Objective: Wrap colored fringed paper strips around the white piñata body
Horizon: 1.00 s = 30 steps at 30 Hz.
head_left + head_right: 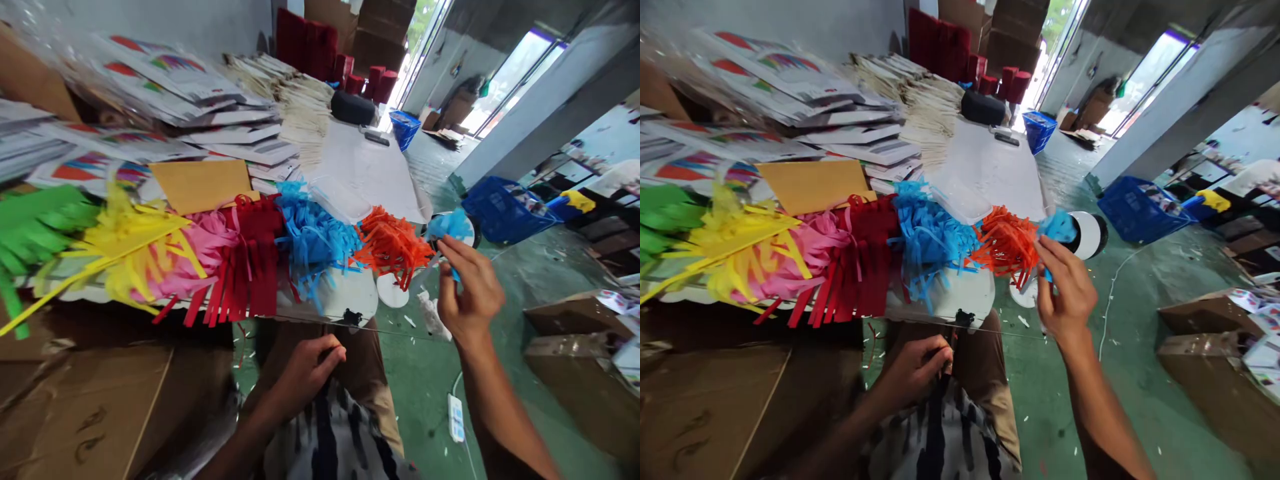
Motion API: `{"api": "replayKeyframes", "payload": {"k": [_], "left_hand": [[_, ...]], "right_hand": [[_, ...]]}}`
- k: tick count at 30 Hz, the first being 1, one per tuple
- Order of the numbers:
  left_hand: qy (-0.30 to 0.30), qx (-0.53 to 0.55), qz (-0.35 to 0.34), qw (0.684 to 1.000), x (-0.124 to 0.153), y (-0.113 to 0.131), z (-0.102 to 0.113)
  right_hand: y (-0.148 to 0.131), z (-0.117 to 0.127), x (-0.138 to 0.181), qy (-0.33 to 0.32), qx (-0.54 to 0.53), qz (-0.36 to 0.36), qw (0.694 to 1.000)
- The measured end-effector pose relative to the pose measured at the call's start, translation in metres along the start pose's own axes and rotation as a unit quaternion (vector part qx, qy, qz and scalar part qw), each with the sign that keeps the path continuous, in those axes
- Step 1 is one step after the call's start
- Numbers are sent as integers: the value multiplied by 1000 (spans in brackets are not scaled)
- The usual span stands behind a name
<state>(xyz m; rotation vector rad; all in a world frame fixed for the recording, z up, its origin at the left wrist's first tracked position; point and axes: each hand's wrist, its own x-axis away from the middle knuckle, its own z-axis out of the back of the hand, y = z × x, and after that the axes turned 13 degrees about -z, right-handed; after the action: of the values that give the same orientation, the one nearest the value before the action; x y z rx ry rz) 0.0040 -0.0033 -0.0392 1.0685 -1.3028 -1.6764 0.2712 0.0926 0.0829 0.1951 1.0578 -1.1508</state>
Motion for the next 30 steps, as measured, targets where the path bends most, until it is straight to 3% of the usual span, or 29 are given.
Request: {"api": "replayKeyframes", "payload": {"k": [3,8,11,15,19,23,27,30], "left_hand": [[3,-1,1,1000,1,-1,2],[4,-6,8,1000,7,-3,12],[4,-7,-18,1000,6,2,25],[11,-33,-48,998,-6,15,44],[27,-134,-94,986,-25,26,63],[82,-333,-127,931,-52,34,84],[110,-525,-73,841,-78,38,104],[88,-575,-66,811,-90,35,113]], "right_hand": [[30,-17,-10,-119,83,66,987],[57,-43,4,-267,174,47,947],[40,-47,13,-282,184,38,941],[-5,-64,15,-271,75,23,959],[-45,-92,13,-281,-15,23,959],[-63,-104,4,-248,-79,-31,965],[-57,-112,1,-274,-13,-30,961],[-47,-121,7,-295,47,-18,954]]}}
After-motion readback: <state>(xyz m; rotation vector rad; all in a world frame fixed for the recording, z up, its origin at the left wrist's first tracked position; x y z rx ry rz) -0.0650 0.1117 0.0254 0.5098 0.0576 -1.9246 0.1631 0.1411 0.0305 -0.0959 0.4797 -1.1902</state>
